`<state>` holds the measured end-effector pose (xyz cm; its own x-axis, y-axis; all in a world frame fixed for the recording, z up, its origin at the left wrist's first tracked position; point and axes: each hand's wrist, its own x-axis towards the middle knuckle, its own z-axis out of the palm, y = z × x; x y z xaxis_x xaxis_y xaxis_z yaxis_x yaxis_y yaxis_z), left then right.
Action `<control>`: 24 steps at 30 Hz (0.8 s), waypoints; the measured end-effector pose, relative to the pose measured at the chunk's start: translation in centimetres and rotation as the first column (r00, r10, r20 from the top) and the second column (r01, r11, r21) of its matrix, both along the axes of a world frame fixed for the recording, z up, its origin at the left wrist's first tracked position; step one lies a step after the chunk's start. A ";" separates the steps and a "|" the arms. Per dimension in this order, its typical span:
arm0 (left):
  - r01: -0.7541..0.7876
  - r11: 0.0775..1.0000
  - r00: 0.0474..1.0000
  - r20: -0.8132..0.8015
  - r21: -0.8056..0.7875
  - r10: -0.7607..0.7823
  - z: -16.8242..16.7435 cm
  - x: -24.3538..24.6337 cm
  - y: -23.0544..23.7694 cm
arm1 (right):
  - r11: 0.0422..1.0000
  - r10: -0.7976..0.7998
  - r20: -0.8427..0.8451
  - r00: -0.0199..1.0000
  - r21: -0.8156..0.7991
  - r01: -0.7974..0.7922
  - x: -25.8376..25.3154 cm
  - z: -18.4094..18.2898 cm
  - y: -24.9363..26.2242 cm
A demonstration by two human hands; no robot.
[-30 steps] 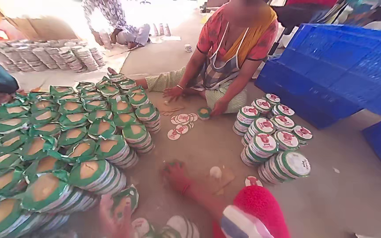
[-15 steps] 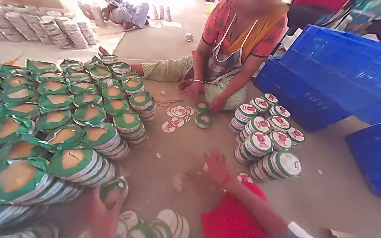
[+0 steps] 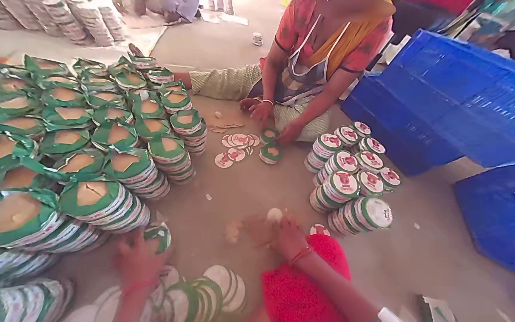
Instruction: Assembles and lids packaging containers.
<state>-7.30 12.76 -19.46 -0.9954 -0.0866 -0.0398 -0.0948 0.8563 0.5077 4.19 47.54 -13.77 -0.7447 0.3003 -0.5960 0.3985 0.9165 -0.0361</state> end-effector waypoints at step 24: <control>0.571 0.821 0.793 0.247 0.015 -0.557 2.0 2.9 10.0 | 0.292 -0.579 -0.169 0.798 -0.956 0.010 -3.7 -2.5 -7.5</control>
<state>-4.39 22.75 -17.47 -0.8305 0.4780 -0.2858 0.3067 0.8209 0.4816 0.51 40.08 -16.30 -0.9505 0.0650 -0.3037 0.3050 0.0100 -0.9523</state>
